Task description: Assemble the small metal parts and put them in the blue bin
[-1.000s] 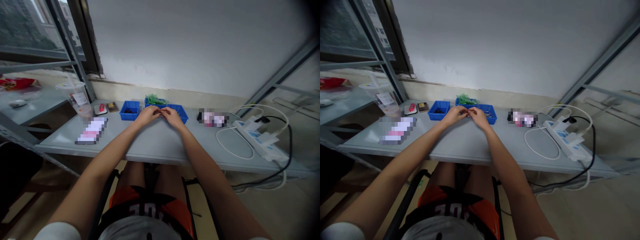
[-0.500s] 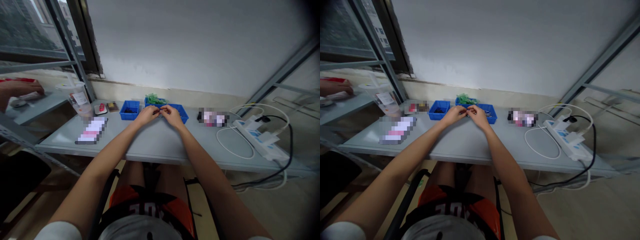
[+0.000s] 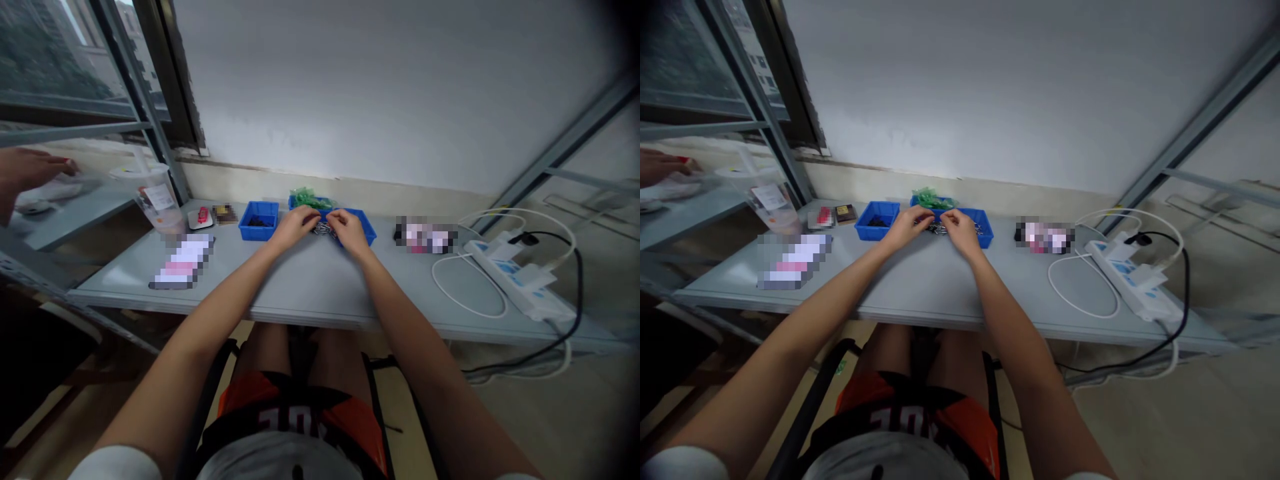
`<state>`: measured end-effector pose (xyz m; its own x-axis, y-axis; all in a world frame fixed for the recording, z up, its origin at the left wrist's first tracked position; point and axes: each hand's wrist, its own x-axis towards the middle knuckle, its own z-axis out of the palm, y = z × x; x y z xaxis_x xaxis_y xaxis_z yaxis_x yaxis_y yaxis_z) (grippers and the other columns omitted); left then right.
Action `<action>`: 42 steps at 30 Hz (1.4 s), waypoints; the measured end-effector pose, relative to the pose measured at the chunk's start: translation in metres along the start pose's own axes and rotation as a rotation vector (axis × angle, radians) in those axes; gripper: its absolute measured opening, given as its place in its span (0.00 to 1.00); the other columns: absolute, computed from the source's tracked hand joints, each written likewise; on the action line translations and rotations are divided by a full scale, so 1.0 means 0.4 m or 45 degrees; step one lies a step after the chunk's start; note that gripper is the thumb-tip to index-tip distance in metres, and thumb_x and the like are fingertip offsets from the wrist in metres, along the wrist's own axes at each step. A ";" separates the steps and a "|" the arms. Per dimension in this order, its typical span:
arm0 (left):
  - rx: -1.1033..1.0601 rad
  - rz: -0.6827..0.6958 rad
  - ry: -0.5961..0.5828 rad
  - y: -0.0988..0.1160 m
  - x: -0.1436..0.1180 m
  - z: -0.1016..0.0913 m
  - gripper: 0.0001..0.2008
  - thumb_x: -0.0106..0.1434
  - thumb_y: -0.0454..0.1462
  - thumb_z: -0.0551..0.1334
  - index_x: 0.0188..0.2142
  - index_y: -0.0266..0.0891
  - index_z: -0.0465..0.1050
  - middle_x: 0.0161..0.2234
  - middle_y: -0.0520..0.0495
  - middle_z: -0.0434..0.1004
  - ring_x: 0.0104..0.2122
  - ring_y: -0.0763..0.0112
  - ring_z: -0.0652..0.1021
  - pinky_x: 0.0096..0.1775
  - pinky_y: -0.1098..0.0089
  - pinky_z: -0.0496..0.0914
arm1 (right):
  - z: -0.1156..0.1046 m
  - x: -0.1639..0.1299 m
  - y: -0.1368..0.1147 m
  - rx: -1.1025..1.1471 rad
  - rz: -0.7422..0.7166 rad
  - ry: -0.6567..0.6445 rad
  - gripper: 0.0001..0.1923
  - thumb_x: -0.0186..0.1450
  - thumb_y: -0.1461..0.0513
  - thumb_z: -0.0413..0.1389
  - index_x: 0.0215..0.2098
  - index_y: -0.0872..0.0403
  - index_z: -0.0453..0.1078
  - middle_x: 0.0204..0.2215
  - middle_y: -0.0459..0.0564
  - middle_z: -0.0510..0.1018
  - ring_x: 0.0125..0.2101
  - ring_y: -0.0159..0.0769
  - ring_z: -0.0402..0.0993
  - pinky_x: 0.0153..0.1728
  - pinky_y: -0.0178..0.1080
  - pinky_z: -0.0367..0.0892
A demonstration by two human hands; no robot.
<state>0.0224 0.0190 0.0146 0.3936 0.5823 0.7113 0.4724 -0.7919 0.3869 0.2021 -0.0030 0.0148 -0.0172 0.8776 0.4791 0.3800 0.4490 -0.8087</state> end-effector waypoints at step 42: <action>0.125 -0.089 -0.155 0.014 -0.005 0.001 0.09 0.66 0.35 0.59 0.42 0.37 0.77 0.37 0.44 0.77 0.36 0.67 0.76 0.42 0.66 0.70 | 0.012 -0.013 -0.009 -0.161 -0.137 0.090 0.13 0.63 0.50 0.54 0.32 0.50 0.71 0.29 0.48 0.78 0.31 0.36 0.73 0.37 0.40 0.68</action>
<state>0.0244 0.0135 0.0151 0.4466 0.6582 0.6061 0.5743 -0.7303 0.3699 0.1963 -0.0084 0.0138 -0.0006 0.8097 0.5868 0.4927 0.5109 -0.7044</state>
